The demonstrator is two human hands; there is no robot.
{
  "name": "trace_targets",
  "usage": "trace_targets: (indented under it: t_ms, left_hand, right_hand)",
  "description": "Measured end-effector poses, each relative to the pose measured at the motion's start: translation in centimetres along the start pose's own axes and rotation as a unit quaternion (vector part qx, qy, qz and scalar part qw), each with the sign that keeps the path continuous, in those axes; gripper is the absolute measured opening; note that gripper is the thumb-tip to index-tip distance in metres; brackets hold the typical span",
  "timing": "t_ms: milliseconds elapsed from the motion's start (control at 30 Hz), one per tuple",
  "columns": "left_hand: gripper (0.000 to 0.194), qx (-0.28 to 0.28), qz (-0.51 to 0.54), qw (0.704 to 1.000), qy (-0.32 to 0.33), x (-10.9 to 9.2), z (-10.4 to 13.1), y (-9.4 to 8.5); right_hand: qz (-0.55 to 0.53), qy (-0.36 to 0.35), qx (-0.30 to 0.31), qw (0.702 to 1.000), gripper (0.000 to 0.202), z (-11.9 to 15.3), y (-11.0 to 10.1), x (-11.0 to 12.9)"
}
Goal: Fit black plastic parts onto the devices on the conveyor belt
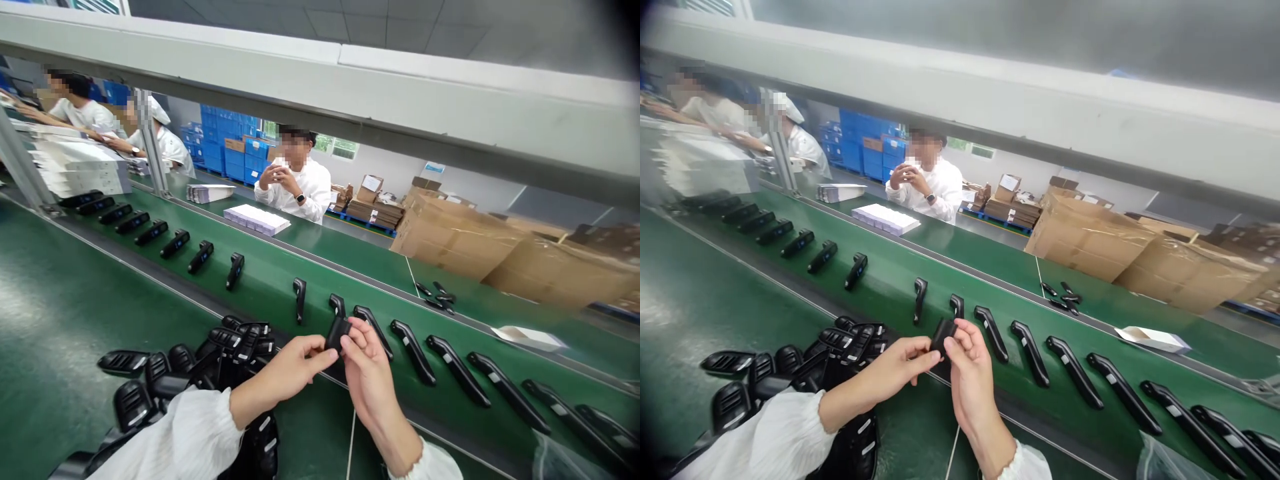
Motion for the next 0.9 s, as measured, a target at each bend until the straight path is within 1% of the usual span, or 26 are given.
trace_targets:
  t_ms: [33,67,100,133,167,200,233,267,300,333,400,467,500,567,633,667,700,767,800,833,867,900]
  left_hand:
    - [0.023,0.007,-0.097,0.995,0.032,-0.4,0.1,-0.5]
    - [0.019,0.003,-0.202,0.977,0.068,-0.9,0.1,-1.3]
    - [0.019,-0.012,-0.308,0.946,0.096,-1.2,0.1,-2.3]
    - [0.025,-0.029,-0.407,0.907,0.105,-1.3,0.1,-3.5]
    - [0.031,-0.041,-0.492,0.865,0.087,-1.0,0.0,-4.8]
    - [0.036,-0.046,-0.556,0.828,0.052,-0.5,-0.1,-6.1]
    - [0.038,-0.043,-0.598,0.801,0.010,0.2,-0.3,-7.3]
    - [0.037,-0.035,-0.620,0.783,-0.027,1.0,-0.4,-8.3]
    - [0.034,-0.025,-0.627,0.777,-0.053,1.7,-0.6,-8.9]
    - [0.033,-0.017,-0.626,0.777,-0.066,2.2,-0.7,-9.3]
    - [0.037,-0.006,-0.616,0.785,-0.072,2.9,-0.9,-9.5]
    - [0.040,-0.006,-0.600,0.797,-0.071,3.0,-1.0,-9.4]
    - [0.037,-0.008,-0.588,0.806,-0.069,2.7,-1.0,-9.3]
    - [0.029,-0.014,-0.555,0.830,-0.062,1.9,-1.0,-9.3]
    - [0.022,-0.016,-0.521,0.852,-0.049,0.9,-1.1,-9.3]
    - [0.020,-0.014,-0.498,0.866,-0.041,0.4,-1.1,-9.3]
    - [0.019,-0.011,-0.461,0.887,-0.033,0.0,-1.1,-9.2]
    - [0.020,0.007,-0.345,0.938,-0.020,-0.5,-1.1,-8.7]
    - [0.020,0.019,-0.277,0.961,-0.013,-0.6,-1.1,-8.3]
    - [0.019,0.032,-0.214,0.976,-0.004,-0.7,-1.0,-7.9]
    - [0.016,0.046,-0.168,0.985,0.006,-0.8,-0.9,-7.4]
    - [0.013,0.063,-0.144,0.987,0.019,-1.0,-0.8,-6.8]
  right_hand:
    - [0.023,-0.007,-0.003,1.000,0.039,-0.6,-0.6,-0.2]
    - [0.060,-0.018,-0.008,0.998,0.040,-1.4,-1.5,-0.2]
    - [0.114,-0.031,-0.017,0.993,0.041,-2.3,-2.5,-0.1]
    - [0.184,-0.042,-0.026,0.982,0.041,-3.1,-3.6,0.1]
    - [0.262,-0.050,-0.032,0.963,0.041,-3.9,-4.7,0.3]
    - [0.341,-0.054,-0.033,0.938,0.039,-4.6,-5.7,0.4]
    - [0.412,-0.056,-0.028,0.909,0.035,-5.1,-6.5,0.4]
    - [0.473,-0.058,-0.017,0.879,0.032,-5.5,-7.0,0.3]
    - [0.525,-0.061,-0.006,0.849,0.031,-5.6,-7.4,0.0]
    - [0.569,-0.065,0.000,0.820,0.033,-5.7,-7.6,-0.3]
    - [0.642,-0.071,-0.004,0.763,0.044,-5.6,-7.8,-1.0]
    - [0.698,-0.072,-0.022,0.712,0.054,-5.6,-7.8,-1.6]
    - [0.720,-0.074,-0.031,0.689,0.055,-5.6,-7.8,-1.9]
    - [0.751,-0.080,-0.044,0.654,0.051,-5.9,-8.0,-2.1]
    - [0.767,-0.082,-0.053,0.635,0.046,-6.4,-8.3,-2.1]
    - [0.771,-0.080,-0.055,0.630,0.045,-6.5,-8.5,-2.0]
    - [0.775,-0.079,-0.057,0.625,0.045,-6.6,-8.6,-1.8]
    - [0.778,-0.095,-0.072,0.617,0.046,-6.4,-8.3,-1.1]
    - [0.771,-0.111,-0.081,0.621,0.047,-6.1,-7.8,-0.5]
    - [0.755,-0.127,-0.080,0.638,0.048,-5.6,-7.1,0.1]
    - [0.725,-0.135,-0.061,0.672,0.050,-5.1,-6.2,0.5]
    - [0.681,-0.129,-0.021,0.720,0.051,-4.5,-5.0,0.8]
Point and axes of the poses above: each hand's wrist, its own z-axis away from the middle knuckle, its own y-axis out of the palm, x = y × z, the point moved 5 cm from there along -z, towards the middle knuckle, and after that the axes turned 3 degrees about y, right-handed, at the moved point
